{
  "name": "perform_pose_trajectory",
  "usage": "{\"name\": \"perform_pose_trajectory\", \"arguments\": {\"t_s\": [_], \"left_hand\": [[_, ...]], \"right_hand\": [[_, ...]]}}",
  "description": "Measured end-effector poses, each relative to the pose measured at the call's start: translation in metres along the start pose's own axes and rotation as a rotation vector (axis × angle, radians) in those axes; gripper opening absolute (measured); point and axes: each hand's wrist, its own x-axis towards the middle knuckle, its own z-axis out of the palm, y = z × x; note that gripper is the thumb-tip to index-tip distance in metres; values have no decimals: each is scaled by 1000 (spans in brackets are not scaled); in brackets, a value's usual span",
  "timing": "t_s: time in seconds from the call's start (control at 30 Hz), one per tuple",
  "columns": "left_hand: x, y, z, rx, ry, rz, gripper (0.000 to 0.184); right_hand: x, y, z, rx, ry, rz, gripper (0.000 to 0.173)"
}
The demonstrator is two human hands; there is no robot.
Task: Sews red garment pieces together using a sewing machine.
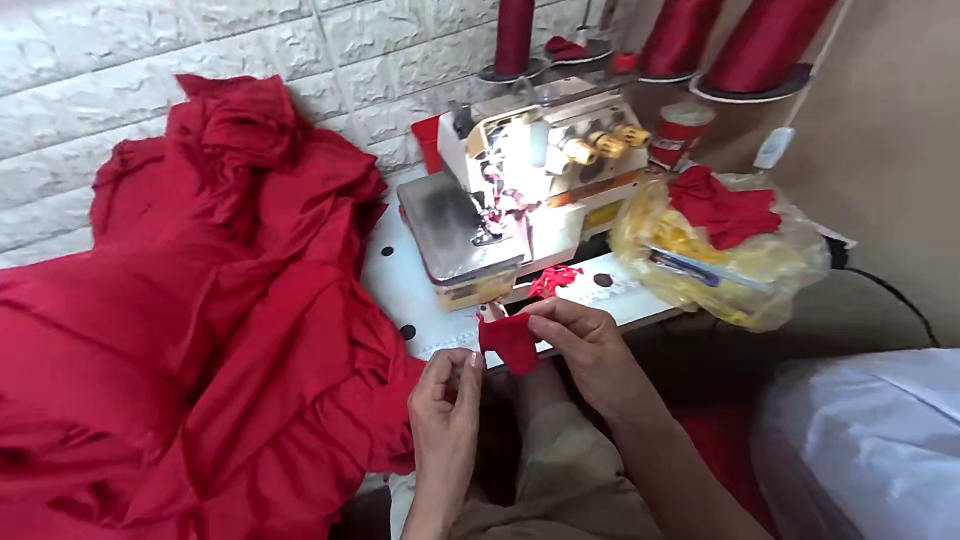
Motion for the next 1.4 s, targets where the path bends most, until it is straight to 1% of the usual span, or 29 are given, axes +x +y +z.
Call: {"name": "perform_pose_trajectory", "arguments": {"t_s": [0.13, 0.23, 0.3, 0.37, 0.4, 0.43, 0.5, 0.57, 0.63, 0.73, 0.8, 0.87, 0.97, 1.0, 1.07, 1.1, 1.17, 1.2, 1.27, 1.4], "left_hand": [[0, -1, -7, -15, -5, -50, 16], [1, 0, -5, -47, -9, -85, 23], [2, -2, -5, -70, -7, -69, 20], [2, -4, -6, -100, -19, -14, 14], [2, -4, -7, -106, -31, 13, 14], [1, -4, -8, -105, -38, 31, 17], [0, -4, -10, -92, -38, 26, 29], [-1, -4, -12, -89, -33, -11, 41], [-1, -4, -15, -83, -32, -29, 44], [1, 0, -15, -45, 8, -64, 26], [2, 2, -13, -39, 40, -83, 18], [3, 1, -15, -59, 53, -86, 17], [3, 2, -18, -87, 56, -85, 21], [3, 3, -18, -85, 55, -88, 23], [3, 4, -15, -71, 45, -94, 29], [2, 5, -12, -53, 40, -92, 30], [-1, 7, -8, -9, 35, -96, 29], [-2, 7, -5, 13, 41, -95, 27], [-4, 6, -2, 56, 61, -85, 25], [-5, 2, -3, 104, 36, -126, 25]], "right_hand": [[-1, 6, 12, 8, 1, -3, 20], [-3, 10, 18, 25, -8, -7, 19], [-4, 11, 21, 36, -11, 0, 19], [-6, 13, 22, 71, -5, 23, 19], [-6, 14, 22, 106, 0, 37, 19], [-6, 16, 22, 148, 4, 49, 20], [-6, 20, 20, 196, -5, 30, 19], [-6, 23, 17, 80, -69, -88, 20], [-6, 26, 16, -144, -141, -249, 20], [-8, 26, 18, -415, -184, -416, 19], [-10, 26, 20, -494, -185, -464, 20], [-12, 24, 22, -496, -161, -471, 20], [-16, 18, 28, -550, -6, -486, 15], [-17, 15, 31, -620, 35, -500, 17], [-17, 12, 39, -810, 80, -526, 29], [-17, 12, 43, -903, 97, -527, 30], [-18, 16, 49, -984, 143, -513, 19], [-18, 18, 50, -972, 160, -502, 15], [-20, 18, 48, -943, 148, -454, 17], [-28, 9, 40, -924, 16, -326, 19]]}}
